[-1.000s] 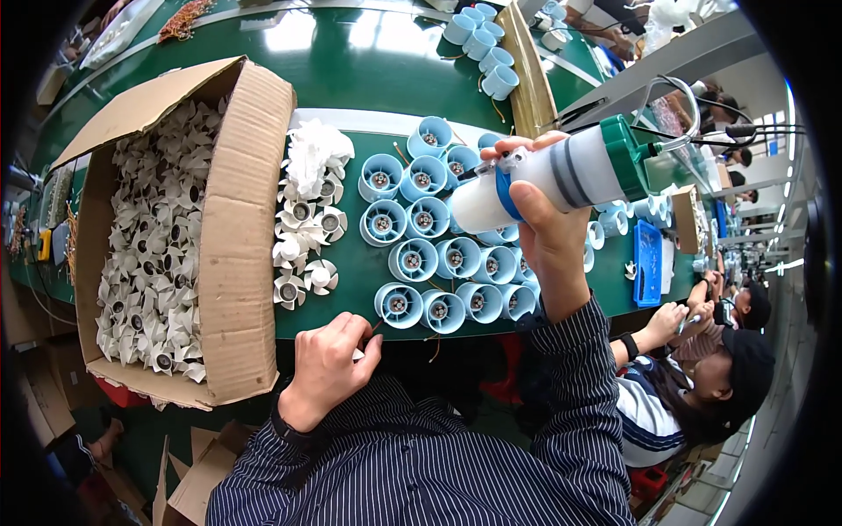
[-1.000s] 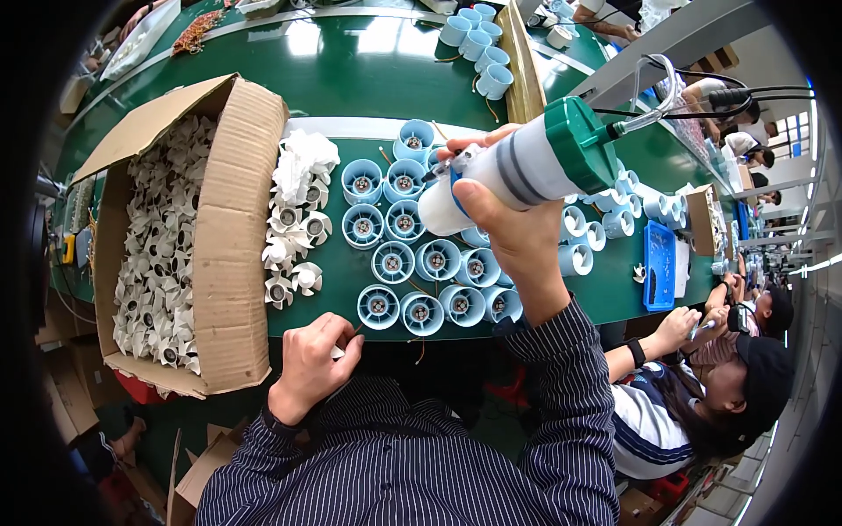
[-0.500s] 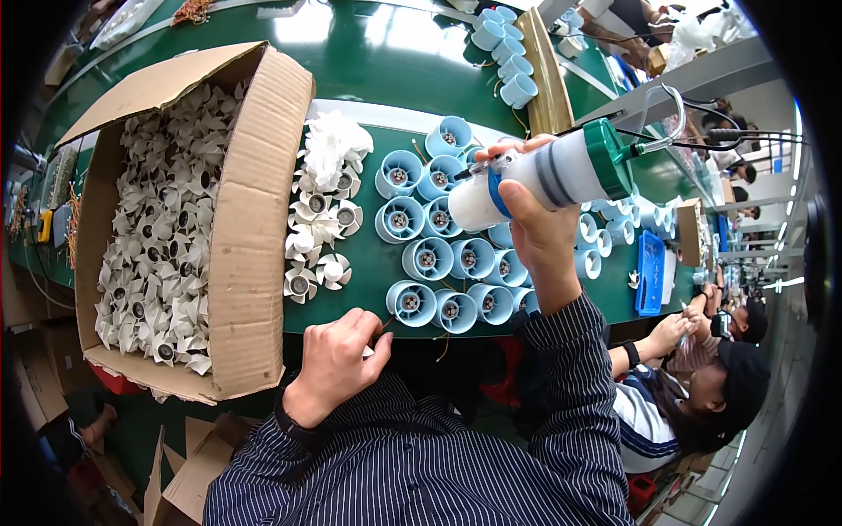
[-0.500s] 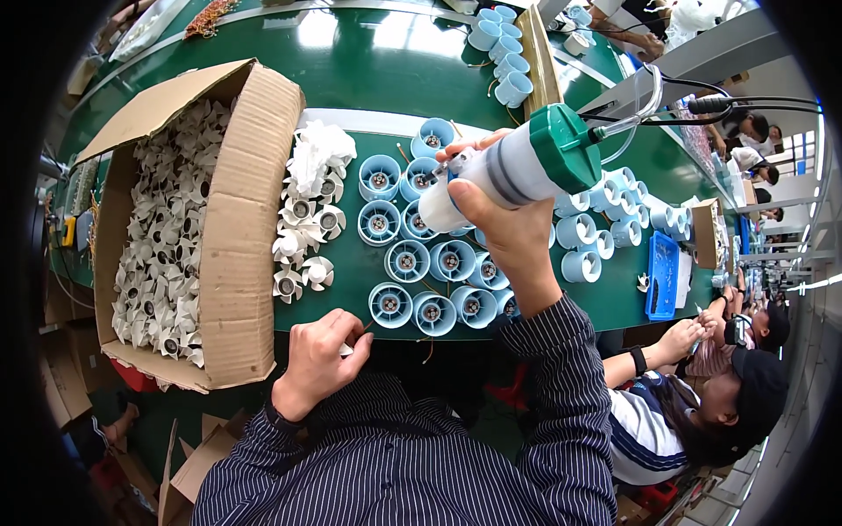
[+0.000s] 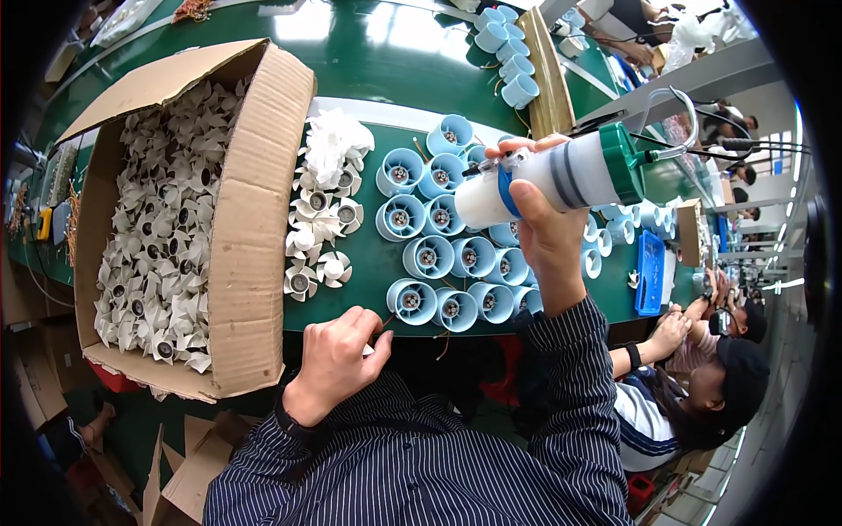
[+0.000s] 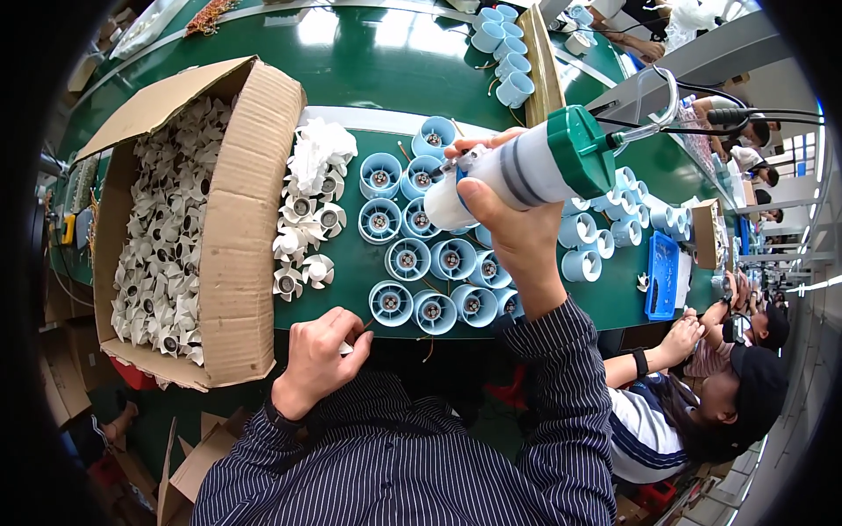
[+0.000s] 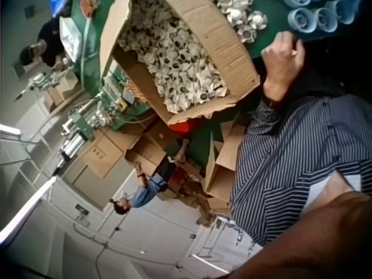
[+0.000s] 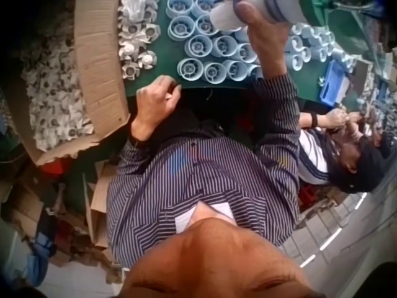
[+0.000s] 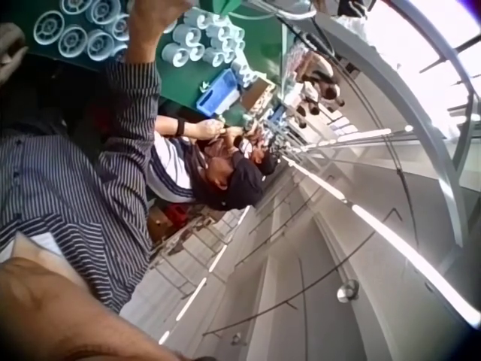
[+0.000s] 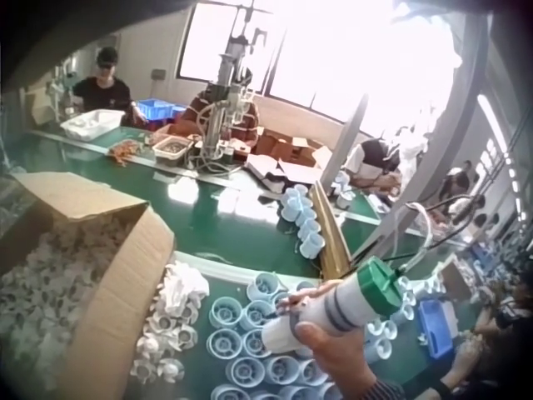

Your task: The person applies adhesive to the interior of blue plastic housings using a dispenser, then selects white fan blades from a box and presses them into the housings by hand.

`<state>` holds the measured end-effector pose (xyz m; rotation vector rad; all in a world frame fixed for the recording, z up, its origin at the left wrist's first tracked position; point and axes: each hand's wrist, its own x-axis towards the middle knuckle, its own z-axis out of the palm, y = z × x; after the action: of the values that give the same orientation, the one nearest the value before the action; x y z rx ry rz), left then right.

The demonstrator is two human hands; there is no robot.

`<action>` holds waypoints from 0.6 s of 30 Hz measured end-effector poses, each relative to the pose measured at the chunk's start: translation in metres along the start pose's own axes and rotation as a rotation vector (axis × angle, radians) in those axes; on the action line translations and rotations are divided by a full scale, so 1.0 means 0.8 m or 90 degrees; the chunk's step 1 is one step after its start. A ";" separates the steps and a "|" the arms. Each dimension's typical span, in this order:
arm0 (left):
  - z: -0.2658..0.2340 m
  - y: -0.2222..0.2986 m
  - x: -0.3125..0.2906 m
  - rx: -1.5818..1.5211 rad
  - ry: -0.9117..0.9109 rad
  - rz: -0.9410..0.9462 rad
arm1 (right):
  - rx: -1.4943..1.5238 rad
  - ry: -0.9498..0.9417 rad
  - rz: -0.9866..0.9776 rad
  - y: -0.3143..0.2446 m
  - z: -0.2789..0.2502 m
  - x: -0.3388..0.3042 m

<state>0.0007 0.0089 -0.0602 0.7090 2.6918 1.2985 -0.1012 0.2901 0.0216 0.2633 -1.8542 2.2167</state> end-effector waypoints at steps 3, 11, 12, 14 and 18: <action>0.000 0.000 -0.001 -0.002 -0.003 -0.003 | -0.011 -0.008 -0.012 -0.011 0.005 0.002; 0.000 -0.001 0.000 -0.012 0.013 0.005 | 0.019 -0.062 0.009 -0.008 0.043 0.009; 0.000 -0.001 0.000 -0.014 0.016 0.008 | 0.025 -0.058 0.019 -0.004 0.048 0.009; 0.001 -0.002 -0.001 -0.019 0.021 0.013 | 0.038 -0.052 0.039 0.004 0.056 0.008; 0.003 -0.004 -0.003 -0.016 0.015 0.012 | 0.036 -0.059 0.040 0.019 0.053 0.009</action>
<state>0.0020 0.0075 -0.0645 0.7217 2.6895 1.3503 -0.1135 0.2463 0.0170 0.3268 -1.8725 2.3390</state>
